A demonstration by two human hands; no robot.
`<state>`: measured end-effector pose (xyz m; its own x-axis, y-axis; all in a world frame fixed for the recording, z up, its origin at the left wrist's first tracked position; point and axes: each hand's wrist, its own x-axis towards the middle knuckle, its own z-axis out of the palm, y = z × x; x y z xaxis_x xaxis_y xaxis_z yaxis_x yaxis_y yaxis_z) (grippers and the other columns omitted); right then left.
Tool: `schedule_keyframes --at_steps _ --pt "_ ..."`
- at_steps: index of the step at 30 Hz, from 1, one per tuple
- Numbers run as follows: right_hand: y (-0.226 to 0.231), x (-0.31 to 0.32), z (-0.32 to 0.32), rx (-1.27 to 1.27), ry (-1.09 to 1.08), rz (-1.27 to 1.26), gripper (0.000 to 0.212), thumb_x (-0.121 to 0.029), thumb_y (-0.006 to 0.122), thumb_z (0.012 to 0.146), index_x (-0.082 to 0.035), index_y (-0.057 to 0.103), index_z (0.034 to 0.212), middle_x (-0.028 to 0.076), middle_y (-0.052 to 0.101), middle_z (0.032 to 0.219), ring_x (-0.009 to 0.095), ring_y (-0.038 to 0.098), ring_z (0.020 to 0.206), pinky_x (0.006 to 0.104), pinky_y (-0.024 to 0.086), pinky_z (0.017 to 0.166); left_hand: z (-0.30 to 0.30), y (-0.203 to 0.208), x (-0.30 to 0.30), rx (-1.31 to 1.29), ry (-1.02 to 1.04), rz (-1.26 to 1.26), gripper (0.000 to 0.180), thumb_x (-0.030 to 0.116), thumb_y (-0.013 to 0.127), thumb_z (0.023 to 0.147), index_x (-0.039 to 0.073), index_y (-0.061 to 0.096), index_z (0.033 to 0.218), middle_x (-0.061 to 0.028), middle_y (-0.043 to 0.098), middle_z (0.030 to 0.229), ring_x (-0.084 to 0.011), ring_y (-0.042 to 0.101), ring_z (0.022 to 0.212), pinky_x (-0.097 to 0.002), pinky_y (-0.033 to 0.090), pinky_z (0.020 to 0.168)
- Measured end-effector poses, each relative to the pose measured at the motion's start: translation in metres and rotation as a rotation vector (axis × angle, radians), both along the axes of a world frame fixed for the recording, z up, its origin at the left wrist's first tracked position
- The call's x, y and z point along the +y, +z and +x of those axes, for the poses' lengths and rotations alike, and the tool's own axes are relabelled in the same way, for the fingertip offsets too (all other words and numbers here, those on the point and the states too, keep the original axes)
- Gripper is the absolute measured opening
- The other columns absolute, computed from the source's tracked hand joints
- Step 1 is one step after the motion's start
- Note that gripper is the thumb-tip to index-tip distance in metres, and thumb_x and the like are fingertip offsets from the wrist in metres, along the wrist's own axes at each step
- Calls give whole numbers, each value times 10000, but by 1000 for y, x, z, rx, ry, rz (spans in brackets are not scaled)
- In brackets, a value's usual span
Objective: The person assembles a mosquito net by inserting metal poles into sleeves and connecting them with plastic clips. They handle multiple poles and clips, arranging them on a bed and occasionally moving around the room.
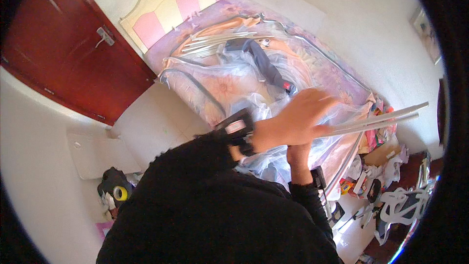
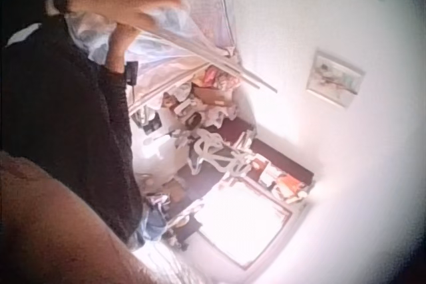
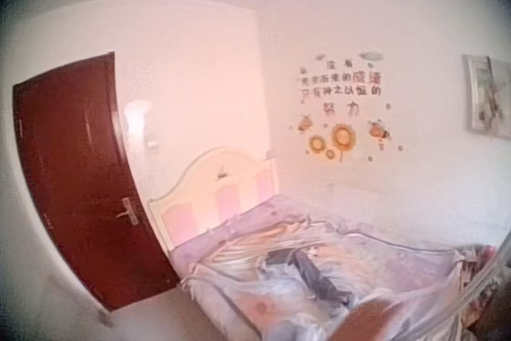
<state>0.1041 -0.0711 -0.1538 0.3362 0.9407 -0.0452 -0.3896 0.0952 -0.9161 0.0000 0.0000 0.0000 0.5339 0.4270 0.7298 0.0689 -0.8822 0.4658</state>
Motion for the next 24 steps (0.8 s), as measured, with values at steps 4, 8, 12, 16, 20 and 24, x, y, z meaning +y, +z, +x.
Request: schedule_keyframes --at_steps 4,8,12,16,20,24 --pt "35 21 -29 366 22 -59 260 -332 459 987 -99 429 877 43 476 766 192 517 748 498 486 886 -105 -85 7 595 -42 -542 645 376 685 786 40 453 1284 -219 603 1040 -392 579 979 -463 451 826" --pt "16 60 -89 429 3 -222 248 -329 457 988 -103 423 890 51 476 770 216 519 758 489 473 903 -163 -143 33 728 20 -736 413 410 636 820 111 549 1093 -168 644 857 -378 623 808 -474 473 691" --pt "-14 121 -138 265 142 -423 246 -281 468 987 -80 451 1128 118 587 944 253 583 937 404 471 907 -241 -192 114 795 208 -768 314 405 604 846 108 576 944 -161 642 853 -375 621 801 -485 463 671" --pt "-30 161 -154 126 157 -690 301 -236 495 976 -10 500 1175 126 616 960 226 617 872 331 512 809 -344 -236 218 868 417 -882 368 435 605 839 84 586 946 -177 637 862 -387 611 831 -489 462 685" --pt "-39 168 -166 83 61 -805 255 -211 506 968 19 568 1058 96 626 917 188 624 815 301 521 770 -425 -266 318 780 682 -834 339 360 670 801 59 565 920 -202 629 799 -428 595 782 -496 455 655" --pt "-32 167 -176 61 -20 -878 233 -203 516 961 5 576 1046 83 630 922 172 622 831 303 524 774 -456 -298 440 807 730 -665 368 342 705 770 32 547 890 -225 623 806 -438 586 807 -506 441 660"
